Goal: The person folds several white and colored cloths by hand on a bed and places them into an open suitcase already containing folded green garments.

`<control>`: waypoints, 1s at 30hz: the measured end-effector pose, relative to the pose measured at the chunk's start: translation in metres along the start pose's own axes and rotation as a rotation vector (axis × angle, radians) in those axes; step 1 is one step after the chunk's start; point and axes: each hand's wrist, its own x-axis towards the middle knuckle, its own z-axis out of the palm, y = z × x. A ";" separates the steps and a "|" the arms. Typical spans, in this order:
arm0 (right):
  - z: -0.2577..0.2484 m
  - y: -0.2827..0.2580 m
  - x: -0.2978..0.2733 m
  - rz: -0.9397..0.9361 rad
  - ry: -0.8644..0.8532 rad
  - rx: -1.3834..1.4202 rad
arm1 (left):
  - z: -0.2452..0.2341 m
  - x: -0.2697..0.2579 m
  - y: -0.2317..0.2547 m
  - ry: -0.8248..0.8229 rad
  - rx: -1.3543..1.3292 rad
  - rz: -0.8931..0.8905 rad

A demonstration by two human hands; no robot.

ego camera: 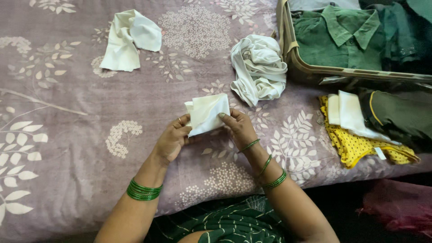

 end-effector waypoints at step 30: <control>-0.267 -0.144 -0.153 -0.221 0.590 -0.530 | 0.286 0.245 -0.168 -0.072 0.213 0.144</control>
